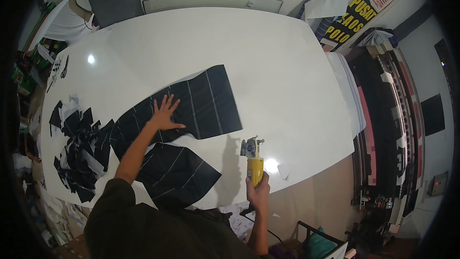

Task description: The person uses a yellow electric rotary cutter to cut a large sheet of black fabric on a white table. They guide the tool along straight lines to separate the fabric into rectangular pieces, occasionally adjusting the material's position. Cut fabric pieces are stacked on the left side of the table.

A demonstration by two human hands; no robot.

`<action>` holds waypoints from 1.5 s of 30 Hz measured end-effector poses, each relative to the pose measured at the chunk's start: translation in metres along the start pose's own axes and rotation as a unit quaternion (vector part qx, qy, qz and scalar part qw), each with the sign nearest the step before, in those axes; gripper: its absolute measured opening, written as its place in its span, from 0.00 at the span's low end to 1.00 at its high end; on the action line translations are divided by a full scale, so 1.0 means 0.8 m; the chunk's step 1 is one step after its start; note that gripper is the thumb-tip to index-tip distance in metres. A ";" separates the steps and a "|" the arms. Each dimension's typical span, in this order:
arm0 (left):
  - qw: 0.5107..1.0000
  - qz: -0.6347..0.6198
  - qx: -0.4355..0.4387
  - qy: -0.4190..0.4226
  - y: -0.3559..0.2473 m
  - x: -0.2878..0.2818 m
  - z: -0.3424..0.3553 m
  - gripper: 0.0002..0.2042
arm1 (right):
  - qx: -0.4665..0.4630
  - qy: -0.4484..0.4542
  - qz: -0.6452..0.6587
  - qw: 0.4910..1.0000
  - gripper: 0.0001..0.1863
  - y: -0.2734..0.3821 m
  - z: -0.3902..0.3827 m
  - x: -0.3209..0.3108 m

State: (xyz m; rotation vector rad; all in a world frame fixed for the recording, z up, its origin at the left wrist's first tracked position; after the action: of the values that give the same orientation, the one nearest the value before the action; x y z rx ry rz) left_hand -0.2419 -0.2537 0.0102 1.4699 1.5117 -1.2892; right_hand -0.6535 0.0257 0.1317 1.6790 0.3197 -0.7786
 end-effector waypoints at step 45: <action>0.996 -0.056 0.064 0.034 -0.099 0.055 -0.073 0.74 | -0.149 0.090 -0.160 0.972 0.26 0.022 0.012 0.119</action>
State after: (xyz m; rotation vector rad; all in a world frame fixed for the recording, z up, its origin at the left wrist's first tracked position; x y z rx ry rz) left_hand -0.3151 -0.1752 0.0028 1.5425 1.6005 -1.4384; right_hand -0.5757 -0.0071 0.0831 1.4303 0.8111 -0.7698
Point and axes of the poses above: each hand's wrist, its own z-axis towards the middle knuckle, its own x-axis out of the palm, y = z × x, the point moved 6 cm from there along z, towards the middle knuckle, and after that the axes turned 10 degrees about -x, right-handed, at the moved point
